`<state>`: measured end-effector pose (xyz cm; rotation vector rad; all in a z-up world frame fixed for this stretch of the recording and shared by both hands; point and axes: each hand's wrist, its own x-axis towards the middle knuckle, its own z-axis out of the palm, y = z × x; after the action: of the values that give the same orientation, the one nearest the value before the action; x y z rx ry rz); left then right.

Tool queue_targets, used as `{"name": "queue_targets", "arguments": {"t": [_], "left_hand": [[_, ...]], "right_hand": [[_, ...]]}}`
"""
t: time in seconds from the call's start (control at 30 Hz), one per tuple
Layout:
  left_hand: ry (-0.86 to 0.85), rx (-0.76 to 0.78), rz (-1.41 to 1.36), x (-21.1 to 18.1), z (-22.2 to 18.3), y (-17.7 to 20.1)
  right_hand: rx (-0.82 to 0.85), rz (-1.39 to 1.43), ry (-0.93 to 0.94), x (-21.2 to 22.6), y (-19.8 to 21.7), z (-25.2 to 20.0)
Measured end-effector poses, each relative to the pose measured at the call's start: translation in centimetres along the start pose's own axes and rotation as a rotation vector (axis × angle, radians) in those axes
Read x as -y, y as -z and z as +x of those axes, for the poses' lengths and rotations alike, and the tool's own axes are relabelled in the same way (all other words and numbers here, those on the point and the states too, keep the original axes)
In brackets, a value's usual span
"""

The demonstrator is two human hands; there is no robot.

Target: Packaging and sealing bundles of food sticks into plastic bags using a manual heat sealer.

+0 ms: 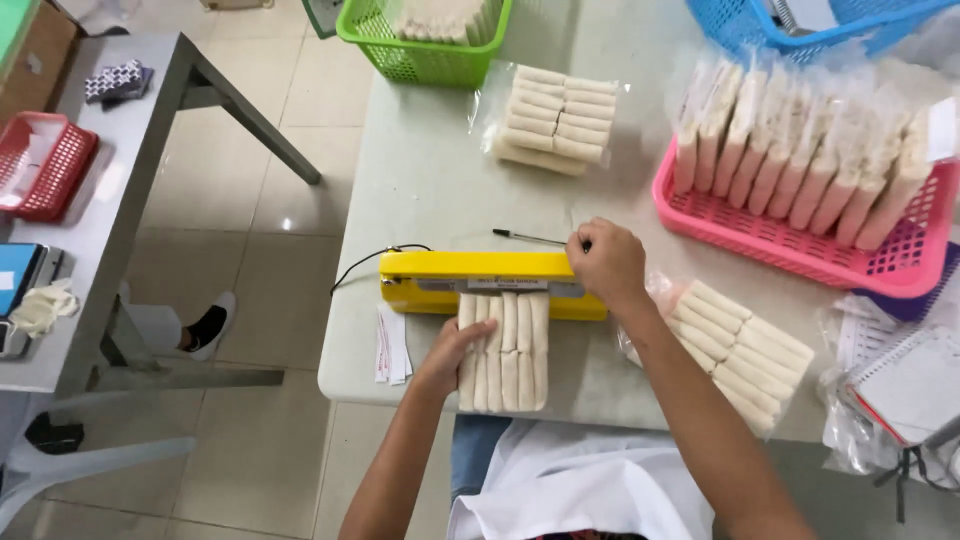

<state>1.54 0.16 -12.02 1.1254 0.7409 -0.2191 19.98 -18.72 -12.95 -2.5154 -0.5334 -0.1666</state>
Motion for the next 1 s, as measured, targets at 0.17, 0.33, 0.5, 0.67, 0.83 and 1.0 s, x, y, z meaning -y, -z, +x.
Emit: {"name": "queue_targets", "arguments": {"t": [0.17,0.33,0.5,0.67,0.83,1.0], "left_hand": [[-0.079,0.018,0.038,-0.8,-1.7,-0.4],[-0.325,0.256,0.373,-0.7,-2.6,1.4],[-0.871,0.461,0.853,-3.2,-9.0,-1.8],[-1.118,0.605,0.946,-5.6,-9.5,-8.3],[-1.195,0.439,0.749,-6.3,-5.8,-14.8],[-1.088,0.59,0.825,-4.6,-5.7,-12.7]], "right_hand": [[-0.036,0.009,0.081,-1.1,0.1,0.3],[-0.15,-0.436,0.607,7.7,12.4,-2.2],[0.569,0.064,0.407,6.5,16.5,-9.7],[0.665,0.535,0.233,1.9,22.3,-12.0],[0.195,-0.024,0.085,-2.4,30.0,-9.1],[-0.007,-0.082,0.131,-18.5,33.7,-3.2]]}}
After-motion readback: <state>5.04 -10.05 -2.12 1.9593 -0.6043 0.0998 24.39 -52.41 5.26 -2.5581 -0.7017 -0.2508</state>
